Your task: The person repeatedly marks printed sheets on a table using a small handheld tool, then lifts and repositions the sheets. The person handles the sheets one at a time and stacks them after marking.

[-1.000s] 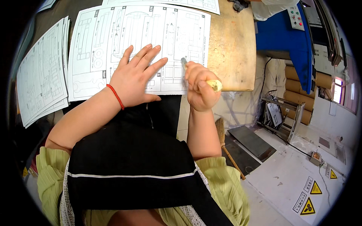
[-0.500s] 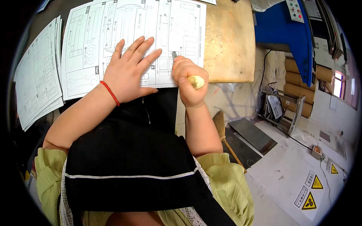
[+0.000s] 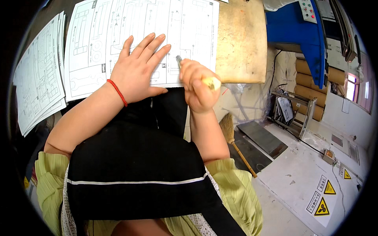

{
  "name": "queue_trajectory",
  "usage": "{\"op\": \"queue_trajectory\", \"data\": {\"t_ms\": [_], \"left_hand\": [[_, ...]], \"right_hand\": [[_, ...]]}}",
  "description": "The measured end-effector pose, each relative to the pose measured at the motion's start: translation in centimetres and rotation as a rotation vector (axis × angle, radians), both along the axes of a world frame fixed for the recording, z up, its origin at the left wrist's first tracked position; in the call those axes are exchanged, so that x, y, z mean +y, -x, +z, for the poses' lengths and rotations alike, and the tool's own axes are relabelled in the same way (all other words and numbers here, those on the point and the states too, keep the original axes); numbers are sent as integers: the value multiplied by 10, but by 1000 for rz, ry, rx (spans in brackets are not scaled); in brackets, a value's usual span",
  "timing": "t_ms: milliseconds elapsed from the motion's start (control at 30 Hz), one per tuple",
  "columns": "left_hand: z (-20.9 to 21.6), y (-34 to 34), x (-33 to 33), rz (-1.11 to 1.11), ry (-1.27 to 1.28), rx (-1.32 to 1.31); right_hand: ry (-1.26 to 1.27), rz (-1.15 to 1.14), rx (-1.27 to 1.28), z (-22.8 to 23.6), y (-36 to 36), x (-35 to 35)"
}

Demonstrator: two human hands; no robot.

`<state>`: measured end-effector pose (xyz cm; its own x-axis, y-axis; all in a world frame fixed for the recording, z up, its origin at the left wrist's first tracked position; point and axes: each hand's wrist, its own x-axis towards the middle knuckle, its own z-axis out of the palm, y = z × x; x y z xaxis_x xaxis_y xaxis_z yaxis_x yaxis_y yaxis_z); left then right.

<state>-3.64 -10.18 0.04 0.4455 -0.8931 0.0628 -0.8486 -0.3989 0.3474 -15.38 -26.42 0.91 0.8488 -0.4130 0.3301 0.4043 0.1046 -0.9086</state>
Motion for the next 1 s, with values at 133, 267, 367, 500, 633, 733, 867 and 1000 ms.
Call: {"op": "queue_trajectory", "data": {"t_ms": [133,267,367,500,633,733,867,1000], "left_hand": [[0,1,1,-3,3,4],[-1,2,2,-13,-11,-7],[1,1,3,-1,0,-15],[-4,4,3,21,-10,-4],[-3,3,2,18,-19,-35],[-2,-1,3,12,-32,-40],[9,-10,34,15,23,93],[24,-33,92,200,-44,23]], "right_hand": [[67,-43,-18,-5,-15,3],[132,-45,2,-7,-16,7],[241,-33,48,-2,-17,9],[228,10,176,-3,21,22],[285,51,148,7,38,31],[158,26,179,15,26,31],[2,-24,109,11,21,30],[-110,26,38,5,-1,60]]}}
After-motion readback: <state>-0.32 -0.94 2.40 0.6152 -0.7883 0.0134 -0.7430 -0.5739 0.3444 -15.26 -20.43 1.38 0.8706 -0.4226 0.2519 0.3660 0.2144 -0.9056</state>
